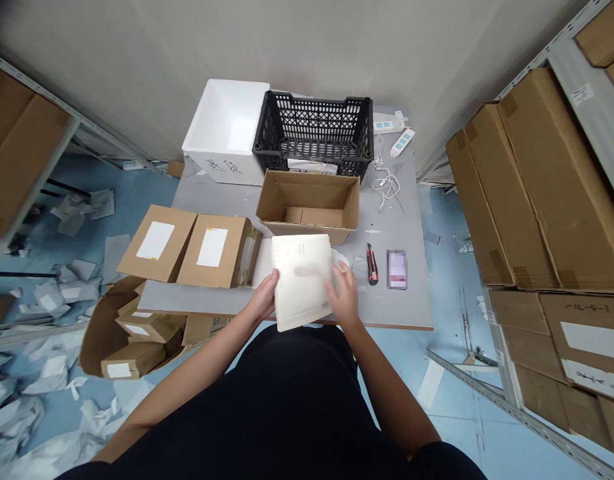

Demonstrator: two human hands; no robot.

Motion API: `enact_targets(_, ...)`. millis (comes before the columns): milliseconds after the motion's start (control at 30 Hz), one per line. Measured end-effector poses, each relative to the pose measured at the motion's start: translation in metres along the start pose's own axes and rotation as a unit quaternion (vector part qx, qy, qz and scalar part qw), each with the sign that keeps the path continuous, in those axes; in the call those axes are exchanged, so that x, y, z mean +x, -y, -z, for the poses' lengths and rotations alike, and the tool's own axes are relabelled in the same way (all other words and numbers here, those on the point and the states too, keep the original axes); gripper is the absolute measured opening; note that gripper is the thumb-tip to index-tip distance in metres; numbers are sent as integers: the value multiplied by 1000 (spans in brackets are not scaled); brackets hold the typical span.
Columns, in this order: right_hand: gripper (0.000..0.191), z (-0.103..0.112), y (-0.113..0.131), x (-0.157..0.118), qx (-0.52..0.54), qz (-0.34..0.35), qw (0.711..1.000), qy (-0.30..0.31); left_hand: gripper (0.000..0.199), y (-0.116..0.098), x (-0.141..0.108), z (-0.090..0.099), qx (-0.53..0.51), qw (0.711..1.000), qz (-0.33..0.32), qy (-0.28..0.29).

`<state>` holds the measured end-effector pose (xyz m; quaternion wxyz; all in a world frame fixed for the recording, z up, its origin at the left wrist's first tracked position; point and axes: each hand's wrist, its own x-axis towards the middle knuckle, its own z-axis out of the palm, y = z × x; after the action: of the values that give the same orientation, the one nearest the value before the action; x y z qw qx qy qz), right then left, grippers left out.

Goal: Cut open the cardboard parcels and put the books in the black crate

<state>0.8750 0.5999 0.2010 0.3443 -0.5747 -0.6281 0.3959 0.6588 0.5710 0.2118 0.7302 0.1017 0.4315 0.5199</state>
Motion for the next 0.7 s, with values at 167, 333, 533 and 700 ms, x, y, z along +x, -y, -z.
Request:
enact_targets(167,86,-49,19,-15,-227,93,953,179,55,23,23,12,-65,996,50,31)
enact_targets(333,62,-93,-19,-7,-238,38,952,188,60,52,59,41,-95,990,99,22)
enact_targets(533,36,-118,-61,1,36,-81,993,81,63,71,81,72,-77,988,129,-24)
enact_targets(700,37,-117,-71,10,165,-162,973,4,54,76,79,85,-25,989,122,-76)
